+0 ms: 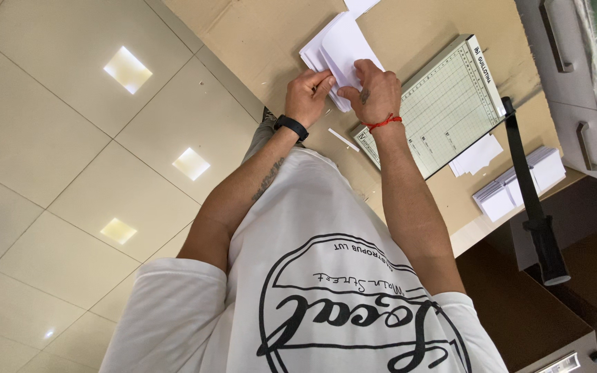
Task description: The person repeatedly places stacks of white paper onto a paper cutter, aligns them, and cuts them using the lever. The cut pieces are stacked on the table. The person handles the paper and cutter throughout the clip.
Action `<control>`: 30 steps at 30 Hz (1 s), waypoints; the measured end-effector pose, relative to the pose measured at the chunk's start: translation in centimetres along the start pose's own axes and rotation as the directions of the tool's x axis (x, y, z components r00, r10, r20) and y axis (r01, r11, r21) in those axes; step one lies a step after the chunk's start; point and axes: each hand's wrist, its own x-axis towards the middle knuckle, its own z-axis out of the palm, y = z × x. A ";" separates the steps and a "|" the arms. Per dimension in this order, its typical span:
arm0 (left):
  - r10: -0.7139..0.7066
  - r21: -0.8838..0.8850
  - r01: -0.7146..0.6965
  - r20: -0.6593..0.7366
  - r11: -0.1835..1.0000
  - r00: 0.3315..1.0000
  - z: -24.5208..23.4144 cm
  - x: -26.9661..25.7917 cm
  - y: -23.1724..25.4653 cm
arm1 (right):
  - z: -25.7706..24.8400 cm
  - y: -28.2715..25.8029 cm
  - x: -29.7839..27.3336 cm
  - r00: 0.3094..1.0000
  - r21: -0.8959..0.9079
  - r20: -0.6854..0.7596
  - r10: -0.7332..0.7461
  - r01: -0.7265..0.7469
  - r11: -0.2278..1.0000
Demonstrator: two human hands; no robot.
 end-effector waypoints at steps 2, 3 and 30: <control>-0.021 0.010 0.021 0.006 1.000 1.000 -0.1 0.2 0.5 | -0.1 -0.2 0.1 0.999 0.016 0.021 0.050 -0.050 0.999; -0.021 0.010 0.021 0.007 1.000 1.000 0.0 0.2 0.1 | -0.1 -0.1 0.0 0.999 0.016 0.019 0.051 -0.051 0.999; 0.037 -0.057 -0.037 -0.004 0.998 0.999 0.4 0.0 -1.4 | -0.6 -0.4 -0.2 0.998 0.017 -0.015 -0.054 0.054 0.998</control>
